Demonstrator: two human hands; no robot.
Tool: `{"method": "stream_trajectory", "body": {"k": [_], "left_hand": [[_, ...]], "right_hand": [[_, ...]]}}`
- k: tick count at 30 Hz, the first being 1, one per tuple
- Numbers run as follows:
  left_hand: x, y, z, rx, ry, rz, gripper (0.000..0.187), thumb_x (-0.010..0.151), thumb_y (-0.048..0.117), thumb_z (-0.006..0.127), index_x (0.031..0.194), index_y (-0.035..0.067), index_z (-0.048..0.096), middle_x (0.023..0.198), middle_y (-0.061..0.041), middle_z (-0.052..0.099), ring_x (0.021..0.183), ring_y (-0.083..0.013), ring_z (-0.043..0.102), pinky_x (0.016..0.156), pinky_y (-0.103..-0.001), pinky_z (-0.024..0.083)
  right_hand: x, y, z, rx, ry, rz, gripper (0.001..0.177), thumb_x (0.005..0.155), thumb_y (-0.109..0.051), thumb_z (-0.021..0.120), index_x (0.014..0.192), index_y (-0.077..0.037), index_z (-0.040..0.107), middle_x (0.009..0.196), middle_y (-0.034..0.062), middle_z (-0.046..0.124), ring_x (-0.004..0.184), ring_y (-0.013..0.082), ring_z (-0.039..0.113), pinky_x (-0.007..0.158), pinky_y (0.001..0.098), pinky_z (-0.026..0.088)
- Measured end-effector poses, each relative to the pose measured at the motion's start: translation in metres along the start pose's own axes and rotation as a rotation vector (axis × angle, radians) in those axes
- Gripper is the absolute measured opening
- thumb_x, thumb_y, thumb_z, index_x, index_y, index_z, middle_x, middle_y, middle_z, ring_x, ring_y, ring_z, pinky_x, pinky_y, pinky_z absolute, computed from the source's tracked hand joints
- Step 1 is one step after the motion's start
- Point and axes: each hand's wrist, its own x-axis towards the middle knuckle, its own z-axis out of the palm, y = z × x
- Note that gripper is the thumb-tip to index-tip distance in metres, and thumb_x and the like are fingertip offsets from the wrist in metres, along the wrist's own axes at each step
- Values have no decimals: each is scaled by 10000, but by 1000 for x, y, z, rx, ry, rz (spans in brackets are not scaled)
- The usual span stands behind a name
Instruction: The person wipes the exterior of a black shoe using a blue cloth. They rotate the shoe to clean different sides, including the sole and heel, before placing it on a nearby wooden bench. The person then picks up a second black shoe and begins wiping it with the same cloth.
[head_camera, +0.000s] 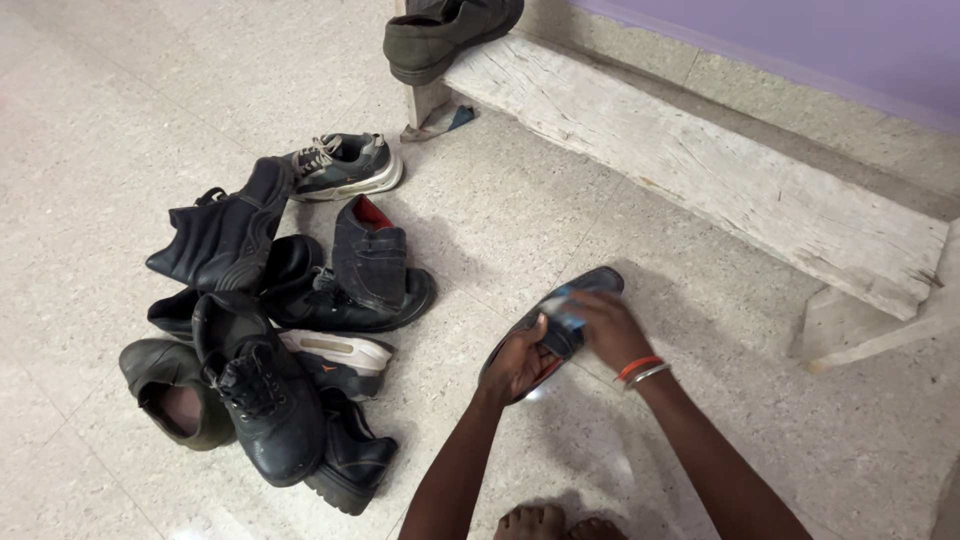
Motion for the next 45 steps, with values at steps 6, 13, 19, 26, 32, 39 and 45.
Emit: {"method": "stream_trajectory", "body": {"k": [6, 13, 19, 26, 32, 39, 45], "left_hand": [[2, -6, 5, 168, 96, 24, 245, 1008, 143, 639, 1216, 14, 644, 1100, -77, 733, 976, -170, 714, 903, -327, 594], [-17, 37, 18, 424, 273, 331, 159, 953, 115, 645, 1060, 22, 716, 907, -99, 755, 703, -146, 677, 639, -287, 563], [28, 168, 104, 689, 91, 598, 207, 921, 91, 561, 1080, 28, 677, 878, -86, 751, 634, -145, 691, 558, -283, 599], [112, 231, 171, 1798, 215, 523, 655, 955, 433, 785, 1241, -83, 498, 1098, -296, 675, 1041, -400, 667, 877, -437, 556], [72, 221, 155, 2063, 312, 750, 724, 797, 239, 807, 1404, 63, 454, 1379, -181, 596, 1325, -372, 501, 1043, -540, 415], [23, 207, 119, 1714, 550, 1259, 878, 803, 307, 858, 1449, -16, 360, 1474, -275, 443, 1368, -457, 448, 1112, -524, 407], [40, 212, 116, 1450, 521, 867, 917, 824, 278, 822, 1526, -10, 306, 1431, -297, 481, 1276, -442, 554, 1032, -479, 496]], "right_hand": [[2, 2, -15, -50, 33, 137, 528, 698, 110, 651, 1180, -94, 717, 1333, 123, 641, 1217, 364, 546, 1046, 442, 462], [39, -53, -30, 259, 9, 96, 512, 856, 64, 596, 1303, -164, 697, 1387, 66, 629, 1244, 258, 596, 1000, 360, 536], [134, -76, -106, 138, 177, 15, 578, 868, 4, 627, 1419, -168, 604, 1524, 73, 542, 1213, 284, 526, 981, 352, 534], [225, -6, -139, 37, 165, 132, 503, 950, -63, 674, 1438, -157, 600, 1525, 120, 554, 1367, 370, 523, 1173, 445, 432], [224, 21, -112, -33, 78, 127, 678, 920, -112, 662, 1556, -110, 427, 1527, 224, 482, 1355, 447, 480, 1144, 474, 411], [231, 27, -112, -38, 74, 185, 687, 919, -154, 667, 1544, -22, 413, 1494, 258, 494, 1350, 444, 482, 1138, 471, 397], [249, 17, -105, 56, 107, 279, 691, 917, -141, 680, 1518, 55, 401, 1471, 278, 502, 1354, 423, 505, 1139, 437, 410]]}}
